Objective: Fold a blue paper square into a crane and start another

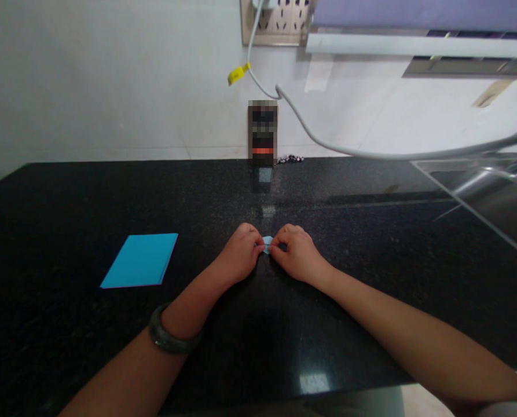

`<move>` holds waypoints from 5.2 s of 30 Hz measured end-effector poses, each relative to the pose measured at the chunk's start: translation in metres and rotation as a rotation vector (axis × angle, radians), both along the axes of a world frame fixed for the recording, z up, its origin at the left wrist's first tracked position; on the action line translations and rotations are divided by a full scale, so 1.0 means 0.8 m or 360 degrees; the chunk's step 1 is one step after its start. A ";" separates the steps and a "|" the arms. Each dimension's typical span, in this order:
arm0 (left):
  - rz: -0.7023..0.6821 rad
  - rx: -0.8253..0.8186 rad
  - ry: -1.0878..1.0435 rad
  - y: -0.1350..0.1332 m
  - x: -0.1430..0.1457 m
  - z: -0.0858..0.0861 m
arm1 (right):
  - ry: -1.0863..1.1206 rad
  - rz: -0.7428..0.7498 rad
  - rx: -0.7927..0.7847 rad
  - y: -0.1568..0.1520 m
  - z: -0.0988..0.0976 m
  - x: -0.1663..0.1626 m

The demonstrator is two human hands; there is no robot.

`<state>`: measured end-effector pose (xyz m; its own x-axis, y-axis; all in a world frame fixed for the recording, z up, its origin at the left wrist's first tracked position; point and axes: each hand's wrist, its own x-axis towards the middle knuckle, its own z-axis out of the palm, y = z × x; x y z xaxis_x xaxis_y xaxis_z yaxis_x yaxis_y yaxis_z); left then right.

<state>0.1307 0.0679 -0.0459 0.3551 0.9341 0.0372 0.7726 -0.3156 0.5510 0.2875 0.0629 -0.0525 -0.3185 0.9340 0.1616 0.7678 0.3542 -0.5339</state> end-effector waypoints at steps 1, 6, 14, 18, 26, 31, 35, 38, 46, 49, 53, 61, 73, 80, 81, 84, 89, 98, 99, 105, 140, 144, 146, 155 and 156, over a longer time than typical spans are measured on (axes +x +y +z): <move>0.0001 -0.0001 0.0002 0.000 0.000 0.000 | -0.0005 -0.0008 -0.0004 -0.001 0.001 0.000; -0.0001 -0.0009 0.0027 0.000 0.000 0.002 | -0.0028 -0.0065 -0.0048 -0.003 0.002 -0.001; 0.0003 0.0041 -0.0006 0.001 0.000 -0.003 | -0.0109 -0.0090 -0.0063 -0.003 0.004 -0.004; 0.0005 0.0077 -0.0003 0.001 0.001 -0.004 | -0.0139 -0.0135 -0.0070 -0.002 0.004 -0.004; 0.0031 0.0096 0.0019 0.000 0.001 -0.002 | -0.0142 -0.0174 -0.0089 0.000 0.004 -0.003; 0.0099 0.0057 0.0022 0.001 -0.002 -0.001 | -0.0164 -0.0172 -0.0164 0.003 0.007 -0.002; 0.0110 0.0088 0.0048 0.003 -0.004 -0.001 | -0.0177 -0.0169 -0.0212 0.007 0.008 0.001; 0.0112 0.0085 0.0028 0.004 -0.005 -0.001 | -0.0142 -0.0142 -0.0219 0.009 0.007 0.003; 0.0101 0.0101 0.0006 0.005 -0.006 -0.003 | -0.0221 -0.0230 -0.0058 0.005 0.004 -0.005; 0.0101 0.0104 0.0012 0.004 -0.005 -0.003 | -0.0214 -0.0236 -0.0078 0.007 0.003 -0.004; 0.0108 0.0071 0.0028 0.003 -0.005 -0.001 | -0.0140 -0.0219 -0.0107 0.012 0.000 0.002; 0.0067 0.0129 -0.0073 0.000 -0.006 -0.002 | 0.0071 -0.0199 -0.0212 0.017 0.002 0.014; -0.0425 0.0366 0.0520 -0.019 0.005 0.002 | 0.0092 -0.0028 -0.0234 0.026 -0.002 0.023; -0.0410 0.0450 0.0670 -0.018 0.003 0.007 | -0.0018 0.0341 -0.0069 0.034 0.003 0.047; -0.0380 0.0456 0.0685 -0.018 0.002 0.007 | -0.0057 0.0390 -0.0063 0.034 0.006 0.049; -0.0227 0.0491 0.0719 -0.018 -0.001 0.006 | -0.0143 0.0534 -0.0082 0.030 0.018 0.054; -0.0087 0.0462 0.0632 -0.016 -0.007 -0.002 | -0.0125 0.0716 -0.0200 0.021 0.029 0.053; -0.0117 0.0473 0.0567 -0.013 -0.009 -0.007 | -0.0111 0.0776 0.0088 0.023 0.011 0.045; -0.0121 0.0508 0.0533 -0.012 -0.008 -0.005 | -0.0142 0.0770 0.0115 0.022 0.009 0.044; -0.0248 0.0511 0.0359 -0.010 -0.005 0.007 | -0.0382 0.0675 0.0297 0.014 0.008 0.032; -0.0210 0.0288 0.0200 -0.008 -0.001 -0.005 | -0.0385 0.0727 0.0189 0.018 0.013 0.032; -0.0195 0.0300 0.0245 -0.007 0.002 -0.005 | -0.0454 0.0654 0.0163 0.014 0.016 0.028; -0.0189 0.0307 0.0255 -0.007 0.003 -0.004 | -0.0489 0.0588 0.0142 0.012 0.017 0.026; -0.0143 0.0308 0.0277 -0.006 0.004 -0.009 | -0.0530 0.0141 -0.0028 0.000 0.020 0.012; -0.0137 0.0311 0.0277 -0.006 0.004 -0.010 | -0.0521 0.0116 -0.0042 0.000 0.020 0.011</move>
<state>0.1339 0.0633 -0.0538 0.4498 0.8812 0.1452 0.8159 -0.4716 0.3346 0.2960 0.0625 -0.0363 -0.4154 0.9095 0.0158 0.8733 0.4036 -0.2727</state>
